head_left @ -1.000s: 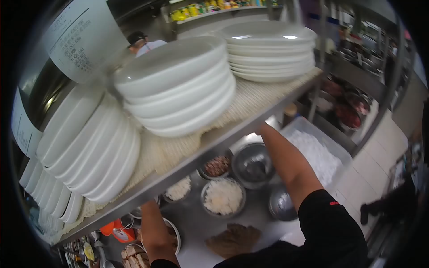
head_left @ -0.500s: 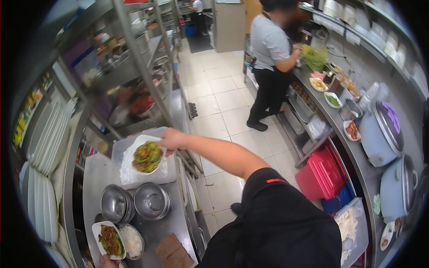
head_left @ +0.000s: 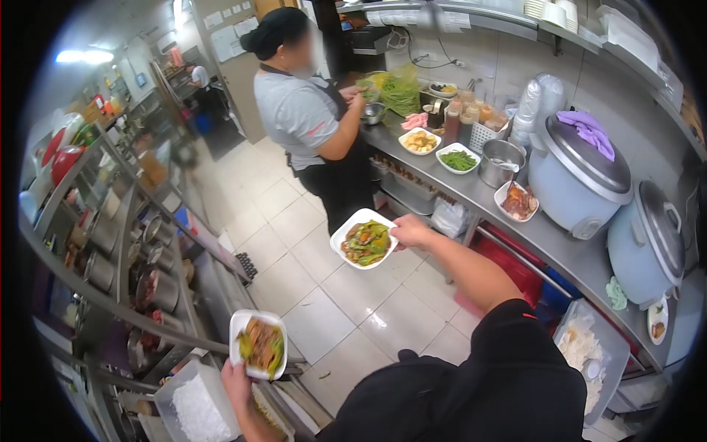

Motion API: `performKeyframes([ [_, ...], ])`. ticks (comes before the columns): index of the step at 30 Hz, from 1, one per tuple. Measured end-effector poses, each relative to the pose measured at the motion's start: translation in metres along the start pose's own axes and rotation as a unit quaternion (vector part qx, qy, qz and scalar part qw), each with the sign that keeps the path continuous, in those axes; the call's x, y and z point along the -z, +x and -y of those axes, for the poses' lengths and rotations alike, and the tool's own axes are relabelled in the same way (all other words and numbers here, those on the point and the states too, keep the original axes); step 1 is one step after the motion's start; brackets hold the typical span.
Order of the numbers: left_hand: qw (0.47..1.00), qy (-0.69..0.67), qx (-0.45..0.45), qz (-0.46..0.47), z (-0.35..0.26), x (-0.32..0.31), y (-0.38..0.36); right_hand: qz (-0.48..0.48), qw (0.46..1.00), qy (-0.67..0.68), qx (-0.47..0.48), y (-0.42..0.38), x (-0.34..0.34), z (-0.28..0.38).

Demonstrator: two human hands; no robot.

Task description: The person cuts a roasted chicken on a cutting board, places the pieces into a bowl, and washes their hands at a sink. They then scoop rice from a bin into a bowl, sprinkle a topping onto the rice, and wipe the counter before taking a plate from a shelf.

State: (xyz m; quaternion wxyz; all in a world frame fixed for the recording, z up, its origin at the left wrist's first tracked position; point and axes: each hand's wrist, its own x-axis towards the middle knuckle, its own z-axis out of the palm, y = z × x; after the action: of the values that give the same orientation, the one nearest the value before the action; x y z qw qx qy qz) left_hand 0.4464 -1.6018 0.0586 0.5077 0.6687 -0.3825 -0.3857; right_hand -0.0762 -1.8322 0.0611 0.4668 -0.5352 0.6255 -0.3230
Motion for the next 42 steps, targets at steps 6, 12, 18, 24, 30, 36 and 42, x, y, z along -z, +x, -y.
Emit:
performKeyframes([
  [6, 0.98, -0.06, 0.022, 0.187, -0.047, -0.266, 0.136, -0.111, 0.99, 0.023, -0.083, 0.005, 0.123, -0.043],
  [12, 0.929, 0.093, -0.17, 0.315, -0.073, -0.462, 0.242, -0.189, 0.97, 0.085, -0.126, 0.011, 0.172, -0.063],
  [18, 0.927, -0.168, 0.051, 0.331, -0.119, -0.592, 0.296, -0.265, 0.942, 0.167, -0.117, 0.054, 0.192, -0.039],
  [24, 0.9, -0.197, 0.084, 0.379, -0.115, -0.699, 0.375, -0.325, 0.913, 0.22, -0.112, 0.151, 0.212, 0.001],
  [30, 0.828, -0.257, 0.123, 0.483, -0.014, -0.791, 0.511, -0.349, 0.896, 0.244, -0.124, 0.289, 0.253, 0.014],
  [36, 0.867, -0.162, 0.145, 0.448, -0.045, -0.765, 0.464, -0.342, 0.901, 0.202, -0.173, 0.402, 0.281, 0.008],
  [42, 0.846, -0.207, 0.174, 0.459, 0.024, -0.788, 0.477, -0.317, 0.892, 0.189, -0.261, 0.456, 0.288, 0.009],
])
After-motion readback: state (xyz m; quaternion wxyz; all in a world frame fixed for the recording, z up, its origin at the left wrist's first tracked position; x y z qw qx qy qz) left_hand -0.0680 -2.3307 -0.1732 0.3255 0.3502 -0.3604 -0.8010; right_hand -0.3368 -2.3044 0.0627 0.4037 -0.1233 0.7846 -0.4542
